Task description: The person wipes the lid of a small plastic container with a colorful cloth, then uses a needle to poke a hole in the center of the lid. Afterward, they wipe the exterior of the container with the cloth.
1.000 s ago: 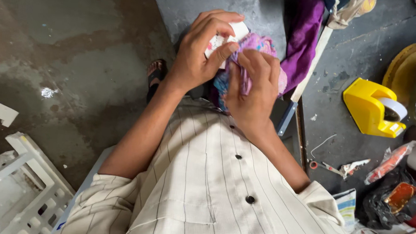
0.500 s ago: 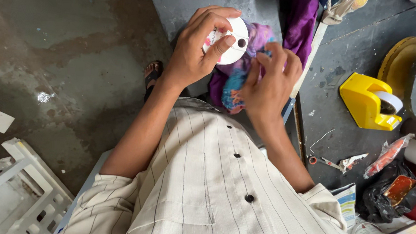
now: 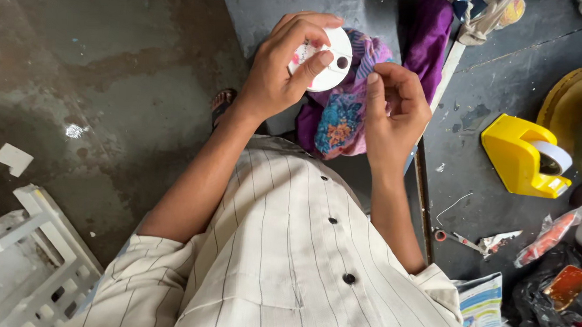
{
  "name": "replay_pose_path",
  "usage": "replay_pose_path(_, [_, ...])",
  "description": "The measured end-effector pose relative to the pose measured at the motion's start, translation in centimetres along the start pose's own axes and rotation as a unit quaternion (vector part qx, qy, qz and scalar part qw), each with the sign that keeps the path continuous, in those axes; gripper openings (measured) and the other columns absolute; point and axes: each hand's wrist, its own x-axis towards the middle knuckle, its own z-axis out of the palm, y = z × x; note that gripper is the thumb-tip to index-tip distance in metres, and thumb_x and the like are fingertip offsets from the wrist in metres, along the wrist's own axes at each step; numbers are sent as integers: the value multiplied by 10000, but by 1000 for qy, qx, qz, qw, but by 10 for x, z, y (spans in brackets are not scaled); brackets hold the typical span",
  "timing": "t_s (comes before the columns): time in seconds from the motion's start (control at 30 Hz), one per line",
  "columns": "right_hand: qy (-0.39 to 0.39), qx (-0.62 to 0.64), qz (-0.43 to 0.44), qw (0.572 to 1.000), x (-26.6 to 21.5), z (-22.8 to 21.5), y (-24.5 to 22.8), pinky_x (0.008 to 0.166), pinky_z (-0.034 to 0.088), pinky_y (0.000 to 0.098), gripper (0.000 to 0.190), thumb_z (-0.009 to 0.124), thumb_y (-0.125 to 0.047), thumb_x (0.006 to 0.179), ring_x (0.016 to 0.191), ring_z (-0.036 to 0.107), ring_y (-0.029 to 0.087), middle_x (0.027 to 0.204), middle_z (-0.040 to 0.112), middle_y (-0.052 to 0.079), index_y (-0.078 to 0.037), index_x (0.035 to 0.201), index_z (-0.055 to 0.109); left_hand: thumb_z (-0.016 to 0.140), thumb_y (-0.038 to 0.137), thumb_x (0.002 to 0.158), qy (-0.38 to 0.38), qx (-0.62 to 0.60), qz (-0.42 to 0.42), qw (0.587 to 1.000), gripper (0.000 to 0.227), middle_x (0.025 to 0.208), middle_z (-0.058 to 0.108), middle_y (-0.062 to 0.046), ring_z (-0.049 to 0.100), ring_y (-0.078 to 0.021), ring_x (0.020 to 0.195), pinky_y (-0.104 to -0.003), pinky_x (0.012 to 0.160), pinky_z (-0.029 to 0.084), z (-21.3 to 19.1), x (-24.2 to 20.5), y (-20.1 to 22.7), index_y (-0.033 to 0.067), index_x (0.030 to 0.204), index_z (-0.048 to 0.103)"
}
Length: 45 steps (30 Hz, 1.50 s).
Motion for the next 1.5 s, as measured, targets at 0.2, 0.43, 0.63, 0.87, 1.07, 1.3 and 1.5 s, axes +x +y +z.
replay_pose_path(0.2, [-35,155,104,982,20,-12,0,795,494,196,125,685,32,1027,879,628,53,994,706,19,50,1147,709,650,259,1109,-4,-1,-11,1000,240,1346,682,-150,641,-303,1286,-401,1106,504,0,3,5,23,1102,610])
replay_pose_path(0.43, [-121,292,243,917,36,-2,-7,770,571,246,167,616,18,973,807,689,105,966,742,74,37,1108,714,654,244,1111,-12,10,-17,1000,223,1375,675,-146,630,-301,1286,-386,1093,493,2,2,2,25,1118,614])
replay_pose_path(0.63, [-155,115,190,963,44,-2,-5,725,569,211,78,731,-28,975,767,665,56,899,737,44,33,1023,721,665,243,1107,-20,7,-22,1000,228,1383,672,-145,626,-304,1284,-381,1089,499,4,3,-3,22,1128,608])
replay_pose_path(0.87, [-134,68,142,978,34,-1,-14,672,531,194,95,740,-42,995,741,633,35,842,727,21,42,951,741,678,245,1098,-19,10,-21,1000,234,1368,684,-144,630,-303,1272,-391,1110,497,5,7,0,24,1112,602])
replay_pose_path(1.07, [-172,-18,67,983,50,-8,-18,669,536,200,131,744,-56,1014,777,646,34,865,735,19,65,1061,746,695,235,1085,-22,2,-23,999,249,1339,701,-163,635,-328,1268,-410,1116,493,5,10,-1,4,1088,604])
replay_pose_path(1.3, [-177,-83,-65,978,47,-10,-29,753,597,273,129,717,-14,1027,848,717,130,965,735,121,94,1097,711,687,259,1082,-16,-2,-20,1000,271,1319,703,-181,641,-332,1270,-411,1098,507,8,10,-4,7,1086,587])
replay_pose_path(1.5, [-142,-112,-144,973,39,-8,-27,746,600,310,108,713,-4,1001,824,721,215,930,695,156,68,1082,705,670,252,1079,-22,-5,-16,1000,263,1322,695,-188,636,-340,1297,-435,1151,497,8,7,-4,4,1089,581])
